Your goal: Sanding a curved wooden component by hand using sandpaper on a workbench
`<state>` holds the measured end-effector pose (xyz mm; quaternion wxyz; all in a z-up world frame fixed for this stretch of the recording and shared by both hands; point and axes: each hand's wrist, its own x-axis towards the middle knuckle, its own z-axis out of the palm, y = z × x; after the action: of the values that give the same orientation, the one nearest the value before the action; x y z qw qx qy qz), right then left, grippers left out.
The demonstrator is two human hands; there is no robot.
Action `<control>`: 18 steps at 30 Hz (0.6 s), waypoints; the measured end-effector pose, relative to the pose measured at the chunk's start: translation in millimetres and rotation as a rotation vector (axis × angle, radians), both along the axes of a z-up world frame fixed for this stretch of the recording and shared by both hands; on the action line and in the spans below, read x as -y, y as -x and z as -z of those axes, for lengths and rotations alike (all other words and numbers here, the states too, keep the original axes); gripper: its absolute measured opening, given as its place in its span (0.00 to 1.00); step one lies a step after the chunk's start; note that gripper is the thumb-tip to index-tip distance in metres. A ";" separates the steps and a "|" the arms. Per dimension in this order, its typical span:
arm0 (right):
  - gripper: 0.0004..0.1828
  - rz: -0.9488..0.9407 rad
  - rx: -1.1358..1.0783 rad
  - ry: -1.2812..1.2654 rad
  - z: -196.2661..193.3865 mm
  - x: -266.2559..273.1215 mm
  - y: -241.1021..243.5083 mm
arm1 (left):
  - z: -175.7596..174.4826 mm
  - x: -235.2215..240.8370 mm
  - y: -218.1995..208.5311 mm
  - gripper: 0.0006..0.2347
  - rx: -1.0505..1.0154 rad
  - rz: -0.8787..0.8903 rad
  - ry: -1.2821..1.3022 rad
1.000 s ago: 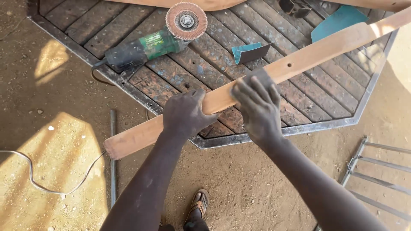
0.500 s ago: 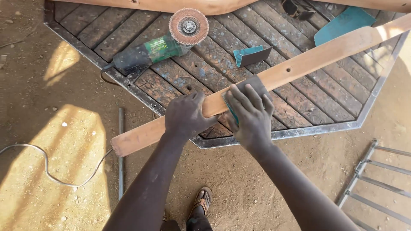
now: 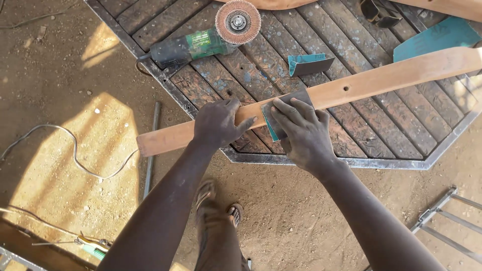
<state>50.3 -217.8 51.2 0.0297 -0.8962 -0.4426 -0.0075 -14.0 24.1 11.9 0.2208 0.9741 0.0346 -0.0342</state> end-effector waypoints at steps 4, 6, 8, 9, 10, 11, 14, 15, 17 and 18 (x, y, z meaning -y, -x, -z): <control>0.39 -0.056 -0.041 -0.054 0.3 5.7 -15.7 | 5.0 0.2 -1.2 0.26 -0.044 -0.077 0.014; 0.31 -0.047 -0.197 0.046 -18.3 4.4 -29.1 | 7.4 2.8 -0.9 0.23 0.026 -0.064 -0.024; 0.25 -0.125 -0.294 0.057 -58.5 -4.8 -41.2 | 11.5 4.2 4.1 0.23 0.015 -0.079 -0.050; 0.20 -0.176 -0.391 0.073 -78.4 -8.6 -50.0 | 15.0 7.6 4.8 0.23 0.006 -0.068 -0.070; 0.20 -0.208 -0.394 0.088 -85.7 -8.8 -67.6 | 17.6 7.4 -1.8 0.23 0.001 -0.102 -0.062; 0.17 -0.158 -0.482 0.105 -90.9 -9.3 -82.7 | 22.2 8.6 -3.7 0.23 -0.009 -0.120 -0.094; 0.15 -0.198 -0.548 0.174 -101.0 -9.6 -111.2 | 21.5 16.9 5.6 0.25 -0.005 -0.170 -0.118; 0.17 -0.249 -0.498 0.197 -109.8 -12.5 -126.0 | 15.5 15.4 -2.2 0.29 0.047 -0.161 -0.125; 0.18 -0.242 -0.375 0.267 -94.7 -4.6 -150.1 | 31.0 19.0 -10.6 0.25 0.018 -0.284 -0.176; 0.20 -0.212 -0.266 0.317 -85.0 0.6 -160.1 | 40.5 22.6 -11.5 0.21 -0.024 -0.377 -0.231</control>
<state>210.4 -218.4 136.2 -0.0530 -0.8313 -0.5220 0.1835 -2.4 1.4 -28.7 0.1098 0.9687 0.2226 0.0003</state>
